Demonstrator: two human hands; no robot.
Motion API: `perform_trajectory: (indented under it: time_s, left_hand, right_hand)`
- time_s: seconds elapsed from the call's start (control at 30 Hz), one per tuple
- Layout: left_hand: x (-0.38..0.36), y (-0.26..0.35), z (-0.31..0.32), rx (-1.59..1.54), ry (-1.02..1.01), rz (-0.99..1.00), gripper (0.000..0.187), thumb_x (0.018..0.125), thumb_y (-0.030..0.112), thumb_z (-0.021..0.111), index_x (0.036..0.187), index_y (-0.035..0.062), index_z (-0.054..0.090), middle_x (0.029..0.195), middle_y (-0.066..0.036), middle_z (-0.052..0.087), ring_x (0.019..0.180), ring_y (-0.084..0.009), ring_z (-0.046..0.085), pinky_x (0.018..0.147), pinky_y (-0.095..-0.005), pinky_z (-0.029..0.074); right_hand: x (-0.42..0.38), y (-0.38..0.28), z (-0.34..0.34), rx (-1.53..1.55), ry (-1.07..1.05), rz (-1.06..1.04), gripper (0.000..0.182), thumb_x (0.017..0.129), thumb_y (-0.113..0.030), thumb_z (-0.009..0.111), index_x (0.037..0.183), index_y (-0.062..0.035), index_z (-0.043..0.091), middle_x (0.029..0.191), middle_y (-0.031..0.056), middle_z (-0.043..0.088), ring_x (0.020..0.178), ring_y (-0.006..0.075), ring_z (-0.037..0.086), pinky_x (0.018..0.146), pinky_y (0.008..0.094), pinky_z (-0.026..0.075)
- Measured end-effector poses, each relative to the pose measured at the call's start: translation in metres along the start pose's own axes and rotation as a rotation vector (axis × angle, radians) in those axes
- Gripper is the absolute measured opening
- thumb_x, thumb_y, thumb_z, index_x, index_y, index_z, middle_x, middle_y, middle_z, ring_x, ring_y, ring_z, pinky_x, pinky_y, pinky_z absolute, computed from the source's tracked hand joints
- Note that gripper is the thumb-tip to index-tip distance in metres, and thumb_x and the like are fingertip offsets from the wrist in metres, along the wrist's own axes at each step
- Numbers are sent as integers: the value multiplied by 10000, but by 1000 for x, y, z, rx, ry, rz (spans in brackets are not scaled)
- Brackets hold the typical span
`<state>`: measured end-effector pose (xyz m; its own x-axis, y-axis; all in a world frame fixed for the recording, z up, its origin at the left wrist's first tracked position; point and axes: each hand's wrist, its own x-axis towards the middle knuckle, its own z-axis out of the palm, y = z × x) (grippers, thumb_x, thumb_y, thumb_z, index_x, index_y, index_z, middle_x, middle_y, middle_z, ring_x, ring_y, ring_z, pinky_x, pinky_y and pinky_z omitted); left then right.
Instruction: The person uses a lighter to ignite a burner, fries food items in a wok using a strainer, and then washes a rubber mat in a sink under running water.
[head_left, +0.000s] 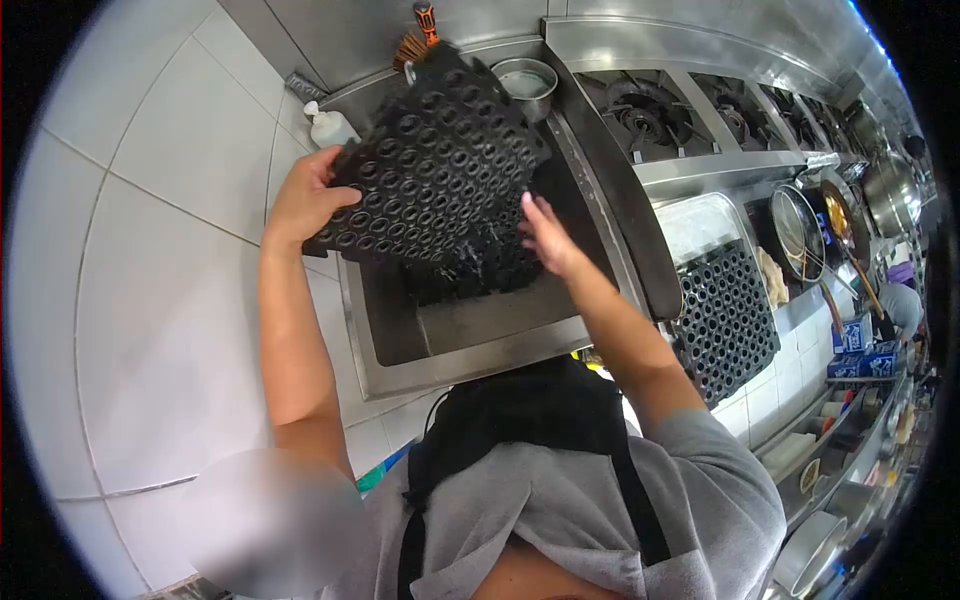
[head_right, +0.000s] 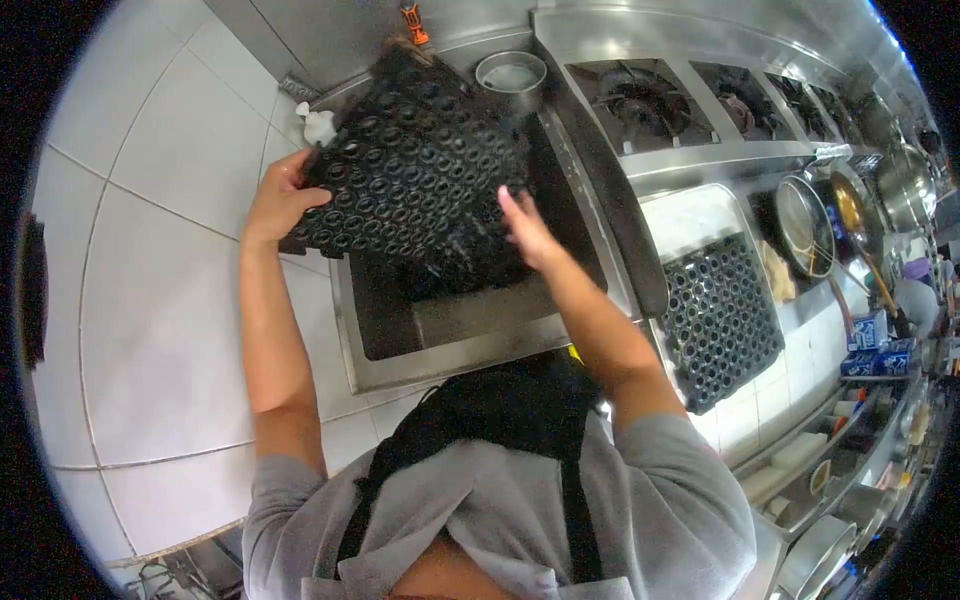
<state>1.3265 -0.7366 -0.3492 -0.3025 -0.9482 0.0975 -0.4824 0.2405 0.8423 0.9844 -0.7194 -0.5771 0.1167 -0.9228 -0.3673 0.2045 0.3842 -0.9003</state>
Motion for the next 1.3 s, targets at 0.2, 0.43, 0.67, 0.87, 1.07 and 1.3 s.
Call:
perform_trajectory:
  time_s: [0.2, 0.43, 0.67, 0.87, 1.07, 1.3]
  left_hand:
    - [-23, -25, 8, -454, 63, -82, 527, 703, -116, 637, 1222, -42, 589, 1092, -109, 701, 940, -196, 697, 862, -332, 572]
    - [-57, -42, 21, -645, 152, -33, 503, 687, -68, 701, 1177, -57, 591, 1096, -148, 704, 928, -239, 718, 853, -365, 592]
    - [-79, -36, 5, -629, 253, 88, 483, 680, -80, 683, 1155, -19, 626, 1045, -86, 711, 912, -167, 688, 852, -317, 547]
    - [-70, -87, 25, -735, 447, 70, 515, 661, -89, 661, 1164, 16, 628, 1040, -51, 705, 946, -183, 662, 873, -330, 517]
    - [-86, -159, 109, -303, 579, -444, 606, 821, 15, 681, 1374, 22, 435, 1252, -154, 614, 1039, -246, 626, 904, -368, 501]
    - [-196, -157, 177, -476, 927, -326, 422, 892, -22, 619, 1279, 12, 456, 1153, -145, 603, 1015, -196, 600, 913, -323, 497]
  right_hand:
    - [16, 15, 27, 134, -234, -4, 571, 892, -469, 720, 1235, -74, 490, 1118, 61, 611, 1015, 226, 622, 909, 400, 492]
    - [43, -28, 39, -21, -285, -3, 1216, 783, -457, 830, 1571, -5, 23, 1530, 223, 367, 1440, 331, 311, 1130, 507, 294]
    - [75, -40, 34, 196, -420, -36, 880, 756, -218, 855, 1454, -9, 361, 1422, 165, 513, 1306, 300, 483, 1108, 504, 353]
    - [21, -138, 38, 24, -411, -308, 815, 717, -120, 868, 1385, 35, 428, 1287, 176, 614, 1222, 291, 573, 1086, 449, 421]
    - [-2, -172, 67, -986, -249, -700, 513, 754, -182, 844, 1164, 62, 653, 1040, 156, 736, 897, 217, 705, 845, 353, 551]
    - [-75, -11, 66, -1710, -805, -389, 379, 783, -173, 642, 1152, -87, 668, 965, 212, 706, 935, 397, 685, 831, 513, 552]
